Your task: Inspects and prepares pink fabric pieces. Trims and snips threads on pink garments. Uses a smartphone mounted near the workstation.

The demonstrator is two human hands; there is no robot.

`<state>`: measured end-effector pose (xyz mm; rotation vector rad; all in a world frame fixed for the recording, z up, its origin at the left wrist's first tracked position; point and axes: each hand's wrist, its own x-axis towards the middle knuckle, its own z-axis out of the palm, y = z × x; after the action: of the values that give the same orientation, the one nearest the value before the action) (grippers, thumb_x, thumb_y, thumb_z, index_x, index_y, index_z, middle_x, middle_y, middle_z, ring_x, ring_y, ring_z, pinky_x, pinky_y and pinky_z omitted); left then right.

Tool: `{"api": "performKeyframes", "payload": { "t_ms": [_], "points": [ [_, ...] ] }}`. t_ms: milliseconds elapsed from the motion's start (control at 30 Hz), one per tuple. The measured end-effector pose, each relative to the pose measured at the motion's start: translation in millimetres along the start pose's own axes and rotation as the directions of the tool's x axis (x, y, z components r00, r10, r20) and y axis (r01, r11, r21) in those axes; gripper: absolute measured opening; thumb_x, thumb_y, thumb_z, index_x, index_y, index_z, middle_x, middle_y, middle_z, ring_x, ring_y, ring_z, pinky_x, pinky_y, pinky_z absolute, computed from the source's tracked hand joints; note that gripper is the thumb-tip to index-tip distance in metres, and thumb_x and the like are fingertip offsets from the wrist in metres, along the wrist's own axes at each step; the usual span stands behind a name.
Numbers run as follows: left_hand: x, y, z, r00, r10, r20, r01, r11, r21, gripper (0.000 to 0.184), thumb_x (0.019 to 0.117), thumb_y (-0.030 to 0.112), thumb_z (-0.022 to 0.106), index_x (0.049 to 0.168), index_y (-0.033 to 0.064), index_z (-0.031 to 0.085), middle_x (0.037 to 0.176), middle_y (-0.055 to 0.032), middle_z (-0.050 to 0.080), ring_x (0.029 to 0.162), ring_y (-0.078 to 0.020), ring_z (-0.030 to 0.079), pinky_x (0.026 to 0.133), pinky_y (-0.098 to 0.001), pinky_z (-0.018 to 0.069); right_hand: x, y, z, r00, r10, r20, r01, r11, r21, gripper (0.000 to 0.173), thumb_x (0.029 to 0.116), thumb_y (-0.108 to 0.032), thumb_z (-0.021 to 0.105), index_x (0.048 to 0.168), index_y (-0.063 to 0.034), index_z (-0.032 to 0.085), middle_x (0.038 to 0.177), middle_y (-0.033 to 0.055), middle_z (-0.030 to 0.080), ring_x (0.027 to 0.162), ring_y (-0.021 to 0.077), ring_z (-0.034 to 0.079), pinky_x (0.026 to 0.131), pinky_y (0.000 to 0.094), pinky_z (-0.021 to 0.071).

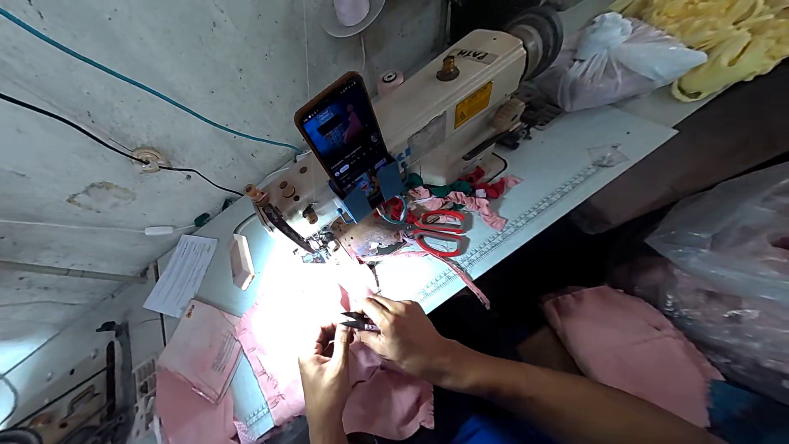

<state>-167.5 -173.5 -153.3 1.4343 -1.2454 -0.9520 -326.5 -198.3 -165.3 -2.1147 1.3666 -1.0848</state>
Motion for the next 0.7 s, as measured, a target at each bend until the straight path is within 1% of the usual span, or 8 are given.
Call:
{"api": "performKeyframes", "payload": {
  "t_ms": [133,267,367,433,533,600,633,700],
  "points": [
    [-1,-2,2,1.000,-0.006,-0.022,0.005,1.000,-0.015,0.008,0.0934,0.009,0.065,0.091,0.0020,0.069,0.078,-0.0036,0.070,0.072,-0.0112,0.070,0.069,-0.0257,0.0606,1,-2,-6,0.997,0.000,0.081,0.000,1.000,-0.002,0.021,0.0870,-0.026,0.072,0.102,-0.0104,0.071,0.088,0.0052,0.071,0.071,0.0201,0.069,0.055,0.0395,0.0545],
    [-3,-7,1,0.999,0.032,0.043,-0.029,0.997,-0.066,0.008,0.0962,0.007,0.063,0.098,0.0012,0.069,0.086,-0.0041,0.071,0.079,-0.0102,0.069,0.073,-0.0241,0.0594,4,-2,-10,0.992,0.014,0.126,-0.012,1.000,-0.013,0.022,0.0852,-0.029,0.074,0.099,-0.0116,0.071,0.083,0.0043,0.069,0.068,0.0203,0.068,0.054,0.0406,0.0536],
    [-3,-3,0,0.990,0.088,0.115,-0.086,0.996,-0.020,0.012,0.1008,0.011,0.061,0.099,0.0023,0.068,0.086,-0.0015,0.070,0.078,-0.0079,0.069,0.073,-0.0231,0.0593,10,-3,-14,0.981,0.162,0.110,-0.176,0.974,0.141,0.024,0.0882,-0.032,0.070,0.094,-0.0086,0.072,0.078,0.0053,0.068,0.069,0.0192,0.066,0.057,0.0405,0.0523],
    [-1,2,0,0.987,0.082,0.137,-0.079,0.996,-0.028,0.013,0.1015,0.011,0.060,0.099,0.0015,0.068,0.086,-0.0017,0.070,0.079,-0.0087,0.068,0.075,-0.0250,0.0595,14,-4,-16,0.939,0.296,0.176,-0.334,0.905,0.264,0.027,0.0909,-0.035,0.067,0.091,-0.0077,0.070,0.075,0.0047,0.065,0.070,0.0158,0.062,0.062,0.0368,0.0499],
    [8,8,5,0.993,0.044,0.109,-0.039,0.998,-0.041,0.011,0.0998,0.010,0.063,0.097,0.0004,0.068,0.084,-0.0026,0.070,0.078,-0.0101,0.068,0.076,-0.0272,0.0597,20,-1,-22,0.897,0.353,0.264,-0.431,0.830,0.355,0.027,0.0940,-0.035,0.067,0.096,-0.0085,0.071,0.079,0.0019,0.066,0.073,0.0091,0.062,0.067,0.0303,0.0518],
    [6,9,9,0.998,0.034,0.051,-0.036,0.999,0.026,0.010,0.0977,0.011,0.066,0.096,0.0018,0.070,0.082,-0.0023,0.070,0.075,-0.0098,0.068,0.072,-0.0264,0.0597,17,2,-21,0.908,0.342,0.243,-0.410,0.846,0.342,0.022,0.0930,-0.032,0.070,0.092,-0.0106,0.070,0.074,0.0002,0.065,0.068,0.0091,0.061,0.063,0.0322,0.0515],
    [5,8,11,0.999,0.030,0.026,-0.032,0.998,0.052,0.009,0.0971,0.012,0.068,0.096,0.0035,0.071,0.081,-0.0015,0.071,0.073,-0.0091,0.069,0.069,-0.0258,0.0599,13,4,-19,0.934,0.306,0.183,-0.350,0.885,0.307,0.018,0.0910,-0.030,0.072,0.092,-0.0125,0.071,0.074,-0.0009,0.066,0.066,0.0094,0.062,0.060,0.0337,0.0525],
    [4,7,14,0.999,0.027,0.017,-0.028,0.999,0.034,0.009,0.0979,0.013,0.068,0.099,0.0048,0.072,0.082,-0.0021,0.072,0.071,-0.0104,0.069,0.066,-0.0267,0.0600,11,7,-19,0.985,0.165,0.054,-0.172,0.966,0.195,0.018,0.0889,-0.026,0.074,0.098,-0.0111,0.071,0.083,0.0013,0.067,0.070,0.0133,0.064,0.058,0.0365,0.0533]
  ]
}}
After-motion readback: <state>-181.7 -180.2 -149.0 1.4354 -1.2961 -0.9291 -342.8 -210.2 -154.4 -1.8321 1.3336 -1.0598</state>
